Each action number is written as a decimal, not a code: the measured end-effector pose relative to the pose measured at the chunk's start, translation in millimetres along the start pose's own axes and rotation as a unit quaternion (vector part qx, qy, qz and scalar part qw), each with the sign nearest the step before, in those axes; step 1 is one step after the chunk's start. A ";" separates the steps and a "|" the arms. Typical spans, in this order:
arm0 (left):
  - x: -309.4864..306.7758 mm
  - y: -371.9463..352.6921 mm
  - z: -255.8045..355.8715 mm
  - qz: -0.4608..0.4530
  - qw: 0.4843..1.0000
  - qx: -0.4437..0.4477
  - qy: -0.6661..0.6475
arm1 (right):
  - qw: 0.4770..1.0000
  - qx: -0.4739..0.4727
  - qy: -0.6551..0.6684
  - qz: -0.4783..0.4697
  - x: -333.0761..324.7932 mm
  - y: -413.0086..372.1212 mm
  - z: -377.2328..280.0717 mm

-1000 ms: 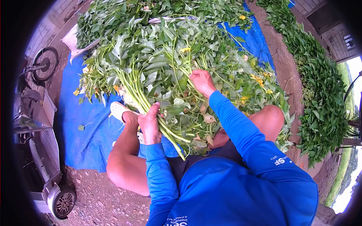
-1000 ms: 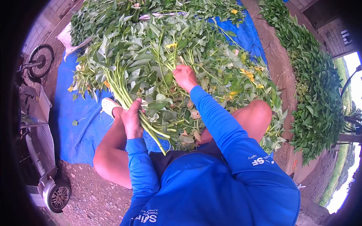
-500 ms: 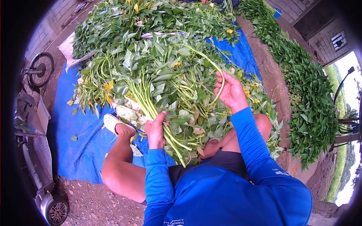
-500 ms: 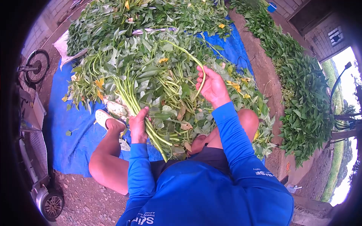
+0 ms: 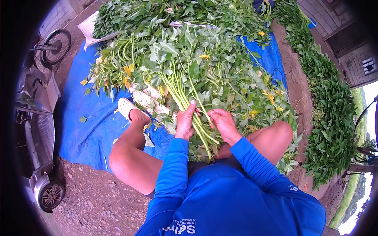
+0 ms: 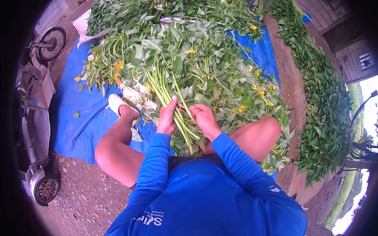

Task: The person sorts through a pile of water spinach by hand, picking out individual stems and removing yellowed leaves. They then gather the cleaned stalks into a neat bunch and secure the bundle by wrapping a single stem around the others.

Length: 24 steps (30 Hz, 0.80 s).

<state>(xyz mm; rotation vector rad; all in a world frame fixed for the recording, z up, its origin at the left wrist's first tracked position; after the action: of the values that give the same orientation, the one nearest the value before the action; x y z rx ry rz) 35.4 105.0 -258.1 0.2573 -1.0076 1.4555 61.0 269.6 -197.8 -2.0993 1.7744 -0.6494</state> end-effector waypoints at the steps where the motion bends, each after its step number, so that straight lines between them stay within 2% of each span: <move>1: -2.8 -1.2 -2.7 0.002 1.000 -0.003 0.004 | 1.000 0.001 0.012 0.010 -2.1 4.1 6.1; 5: -8.8 6.5 -10.2 -0.021 1.000 -0.003 0.023 | 0.994 -0.083 -0.074 -0.023 5.8 8.9 4.0; 7: -8.9 6.5 -10.1 -0.002 1.000 0.009 0.008 | 0.962 -0.162 -0.217 -0.020 21.7 -9.2 -15.1; 10: -9.3 7.2 -8.5 -0.008 1.000 0.017 0.005 | 0.953 -0.186 -0.240 0.004 16.1 -7.8 -11.6; 13: -5.1 2.1 -7.4 -0.002 1.000 0.003 -0.014 | 0.963 -0.126 -0.236 -0.011 14.1 -1.7 -6.8; 14: -1.9 0.9 -6.9 0.016 0.999 0.012 -0.033 | 0.967 -0.069 -0.244 -0.025 13.1 -2.2 -1.4; 17: 3.5 -1.2 -9.5 -0.010 1.000 -0.012 0.018 | 0.902 -0.227 -0.368 -0.005 27.1 -12.5 -21.3; 18: 4.9 -1.6 -8.7 -0.020 1.000 -0.011 0.017 | 0.899 -0.214 -0.380 -0.027 33.0 -14.4 -25.8; 21: -7.9 -10.6 11.3 0.012 0.999 0.000 0.045 | 0.926 -0.178 -0.322 -0.087 29.4 -7.5 -36.7; 22: -14.4 -17.0 18.8 0.037 0.998 -0.011 0.058 | 0.962 -0.158 -0.222 -0.029 10.1 5.7 -34.0; 23: -19.7 -21.5 29.4 0.043 0.997 -0.004 0.060 | 0.974 -0.151 -0.171 -0.009 -9.6 20.8 -37.6; 24: -17.9 -31.0 47.0 0.056 0.997 0.013 0.042 | 0.965 -0.167 -0.199 0.041 -32.3 31.7 -52.8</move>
<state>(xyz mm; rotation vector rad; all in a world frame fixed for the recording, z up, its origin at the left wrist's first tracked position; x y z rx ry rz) 47.3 54.5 -229.9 0.1593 -0.9479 1.5692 2.4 298.2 -173.8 -2.1515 1.8127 0.1073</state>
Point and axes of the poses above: each hand's wrist, its own y-axis towards the middle knuckle, its own x-axis out of the palm, z = x × y, the point moved 8 cm from there along y, towards the middle knuckle, and after that the axes turned 12 degrees about -z, right-handed, at the moved point
